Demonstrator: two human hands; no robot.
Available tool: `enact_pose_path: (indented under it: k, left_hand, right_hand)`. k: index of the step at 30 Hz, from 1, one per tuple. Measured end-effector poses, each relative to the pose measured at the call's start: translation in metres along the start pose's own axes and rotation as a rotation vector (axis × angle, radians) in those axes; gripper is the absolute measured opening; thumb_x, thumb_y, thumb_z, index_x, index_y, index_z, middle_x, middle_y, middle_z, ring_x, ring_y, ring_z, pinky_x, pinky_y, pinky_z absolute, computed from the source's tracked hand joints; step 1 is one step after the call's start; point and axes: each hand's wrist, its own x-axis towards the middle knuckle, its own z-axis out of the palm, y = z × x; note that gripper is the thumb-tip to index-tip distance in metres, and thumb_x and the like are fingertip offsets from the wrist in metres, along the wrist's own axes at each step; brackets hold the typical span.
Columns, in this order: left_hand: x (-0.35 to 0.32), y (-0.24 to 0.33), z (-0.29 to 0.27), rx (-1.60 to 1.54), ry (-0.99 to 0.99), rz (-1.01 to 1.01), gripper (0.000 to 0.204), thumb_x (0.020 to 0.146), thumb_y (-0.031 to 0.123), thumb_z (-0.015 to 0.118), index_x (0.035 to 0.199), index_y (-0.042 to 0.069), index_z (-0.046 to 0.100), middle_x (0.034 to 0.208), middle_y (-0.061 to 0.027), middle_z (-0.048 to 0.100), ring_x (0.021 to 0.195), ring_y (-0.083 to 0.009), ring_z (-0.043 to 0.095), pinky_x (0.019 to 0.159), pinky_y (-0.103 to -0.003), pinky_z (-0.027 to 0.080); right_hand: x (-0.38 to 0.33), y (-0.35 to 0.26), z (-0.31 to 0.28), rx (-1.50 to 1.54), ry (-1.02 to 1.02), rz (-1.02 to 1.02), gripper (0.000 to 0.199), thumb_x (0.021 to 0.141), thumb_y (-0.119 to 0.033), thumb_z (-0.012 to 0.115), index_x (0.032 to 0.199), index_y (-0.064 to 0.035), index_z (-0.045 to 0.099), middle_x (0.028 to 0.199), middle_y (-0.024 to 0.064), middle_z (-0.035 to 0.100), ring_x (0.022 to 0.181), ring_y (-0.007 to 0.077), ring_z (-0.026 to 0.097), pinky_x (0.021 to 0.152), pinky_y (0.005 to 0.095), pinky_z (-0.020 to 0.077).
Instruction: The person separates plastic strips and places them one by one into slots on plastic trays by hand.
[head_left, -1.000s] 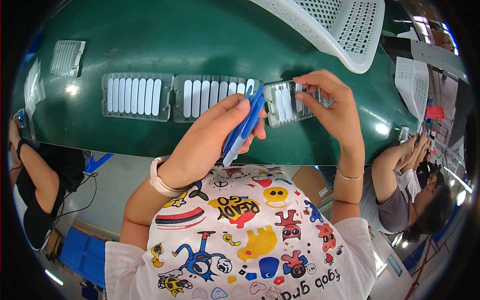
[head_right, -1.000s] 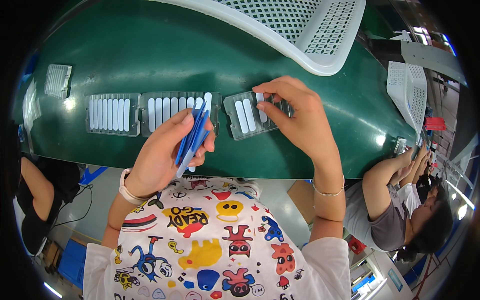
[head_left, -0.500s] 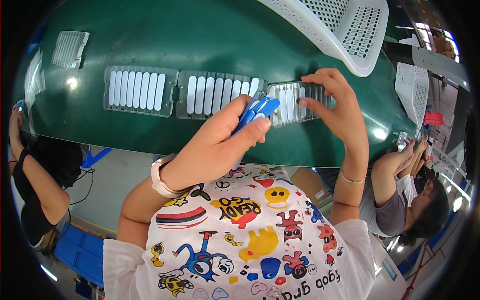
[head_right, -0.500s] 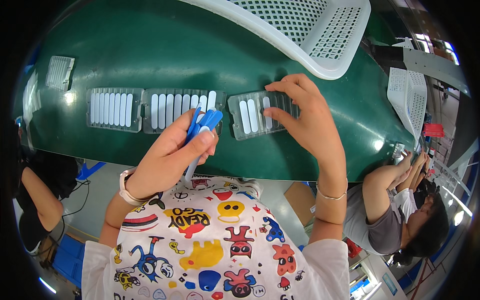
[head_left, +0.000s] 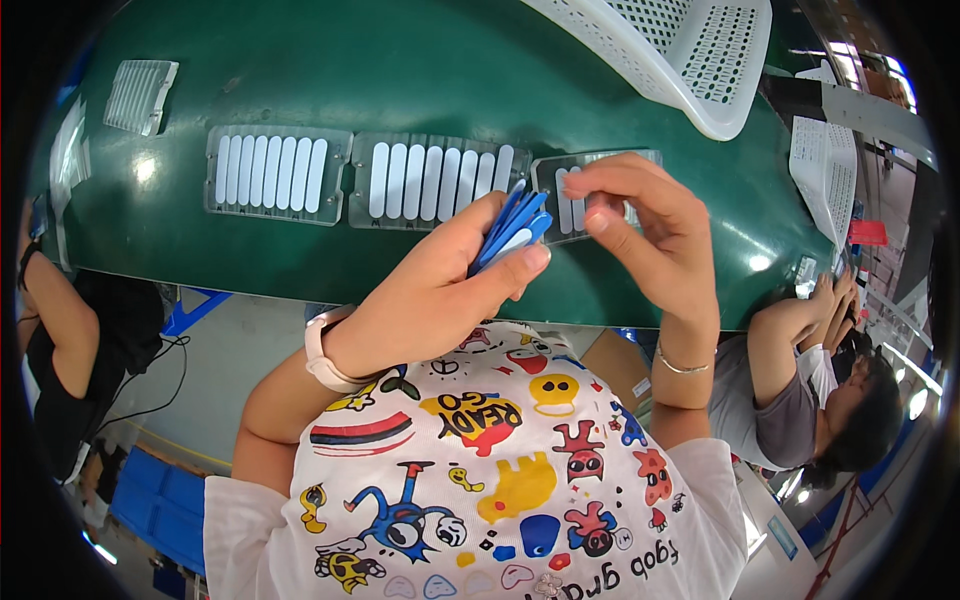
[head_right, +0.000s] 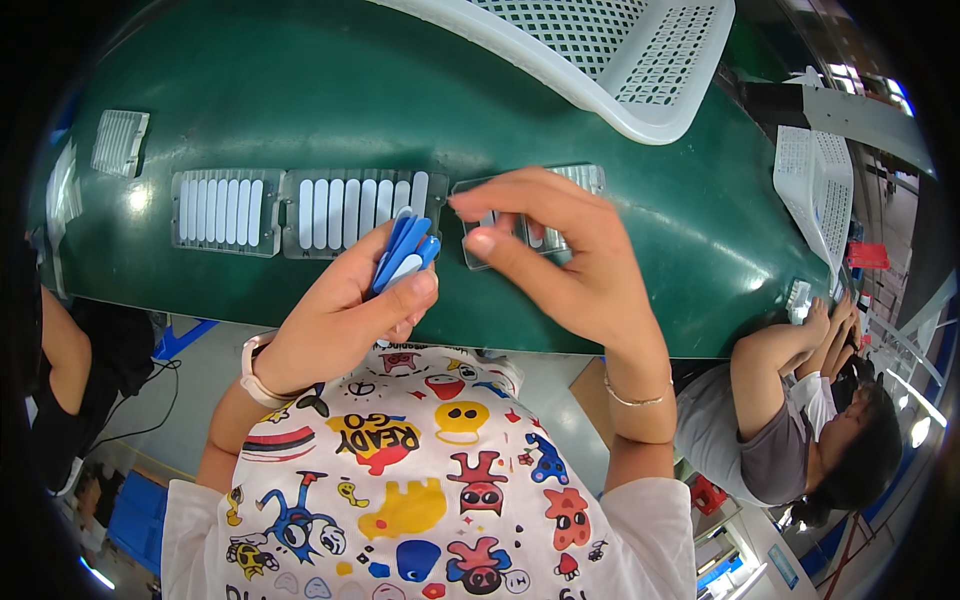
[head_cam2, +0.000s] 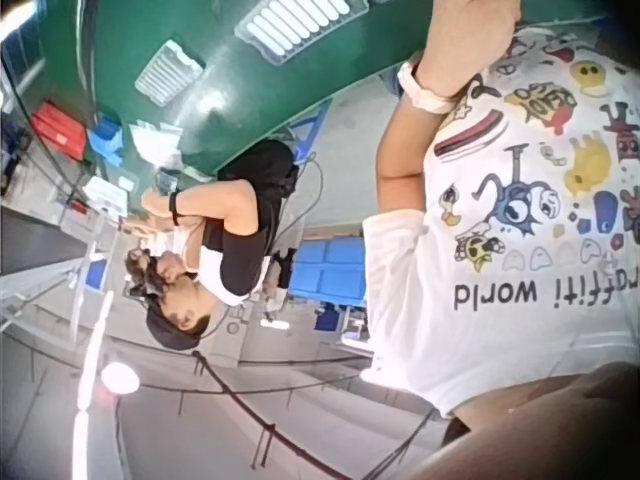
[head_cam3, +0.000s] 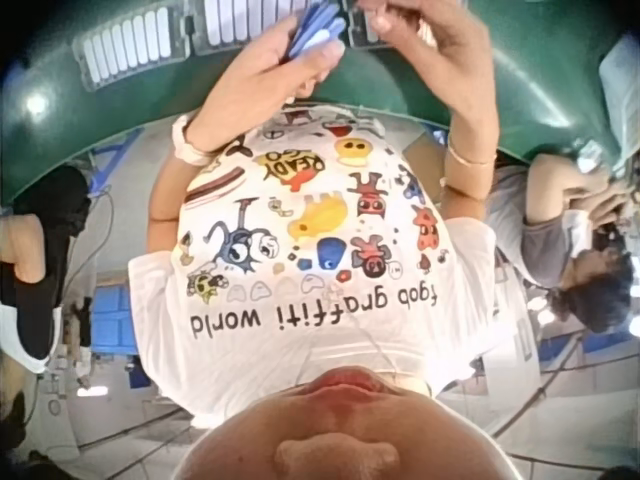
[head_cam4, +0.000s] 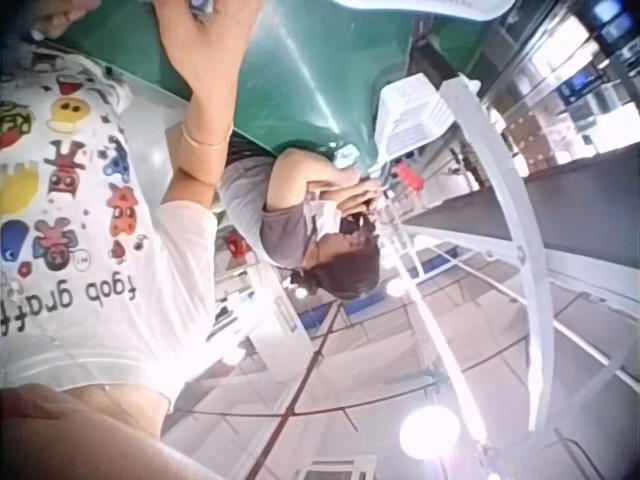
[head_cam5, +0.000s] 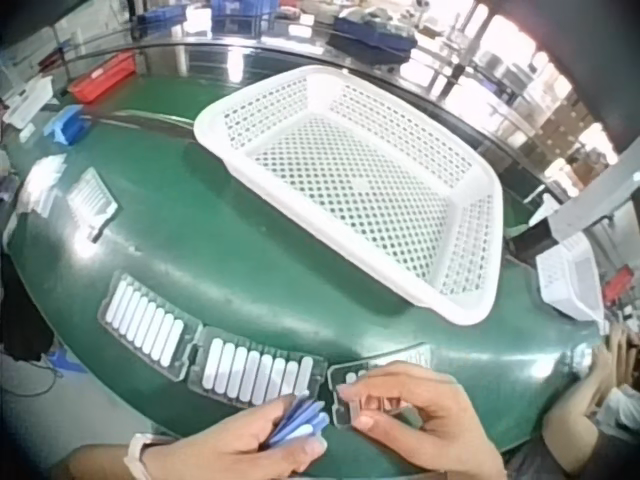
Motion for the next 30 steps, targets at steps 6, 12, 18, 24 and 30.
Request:
enact_pose_path:
  k: [6, 12, 18, 24, 30]
  left_hand:
    - [-0.002, 0.004, 0.002, -0.042, -0.074, 0.013, 0.023, 0.096, 0.017, 0.047, 0.112, 0.004, 0.040, 0.075, 0.0005, 0.043, 0.060, -0.0048, 0.036, 0.053, -0.020, 0.034]
    - [-0.003, 0.008, 0.001, -0.114, -0.079, -0.056, 0.015, 0.096, 0.018, 0.045, 0.103, 0.005, 0.041, 0.069, 0.0003, 0.042, 0.057, -0.0049, 0.034, 0.051, -0.020, 0.033]
    - [-0.003, 0.006, -0.003, -0.172, -0.051, -0.040, 0.014, 0.096, 0.018, 0.045, 0.100, 0.005, 0.042, 0.068, 0.0003, 0.041, 0.056, -0.0054, 0.034, 0.051, -0.020, 0.032]
    - [-0.002, 0.006, -0.001, -0.051, -0.054, -0.023, 0.014, 0.096, 0.018, 0.045, 0.101, 0.006, 0.042, 0.075, -0.0009, 0.043, 0.062, -0.0059, 0.035, 0.054, -0.020, 0.033]
    - [-0.005, 0.005, -0.003, -0.160, -0.123, -0.052, 0.017, 0.093, 0.010, 0.042, 0.108, 0.004, 0.042, 0.085, -0.0033, 0.046, 0.070, -0.0068, 0.041, 0.062, -0.022, 0.038]
  right_hand:
    - [0.009, -0.006, 0.013, 0.071, -0.029, 0.068, 0.012, 0.075, -0.003, 0.067, 0.087, -0.0047, 0.064, 0.080, 0.0007, 0.063, 0.062, 0.0056, 0.049, 0.053, 0.0209, 0.0340]
    - [0.006, -0.007, -0.004, 0.527, 0.069, 0.313, 0.005, 0.081, 0.002, 0.059, 0.082, -0.0009, 0.056, 0.077, 0.0005, 0.060, 0.072, 0.0055, 0.056, 0.061, 0.0171, 0.0406]
    - [-0.013, 0.005, -0.024, 0.231, 0.158, 0.318, 0.013, 0.084, 0.001, 0.059, 0.096, 0.0030, 0.063, 0.086, 0.0058, 0.064, 0.075, 0.0095, 0.060, 0.063, 0.0206, 0.0462]
    - [-0.015, 0.020, -0.056, -0.117, -0.050, 0.221, 0.013, 0.083, -0.004, 0.061, 0.095, 0.0009, 0.065, 0.083, 0.0077, 0.065, 0.070, 0.0127, 0.062, 0.059, 0.0250, 0.0479]
    - [0.018, 0.003, -0.043, -0.539, -0.278, 0.012, 0.009, 0.078, -0.007, 0.064, 0.082, 0.0004, 0.061, 0.074, 0.0097, 0.060, 0.064, 0.0233, 0.058, 0.057, 0.0312, 0.0466]
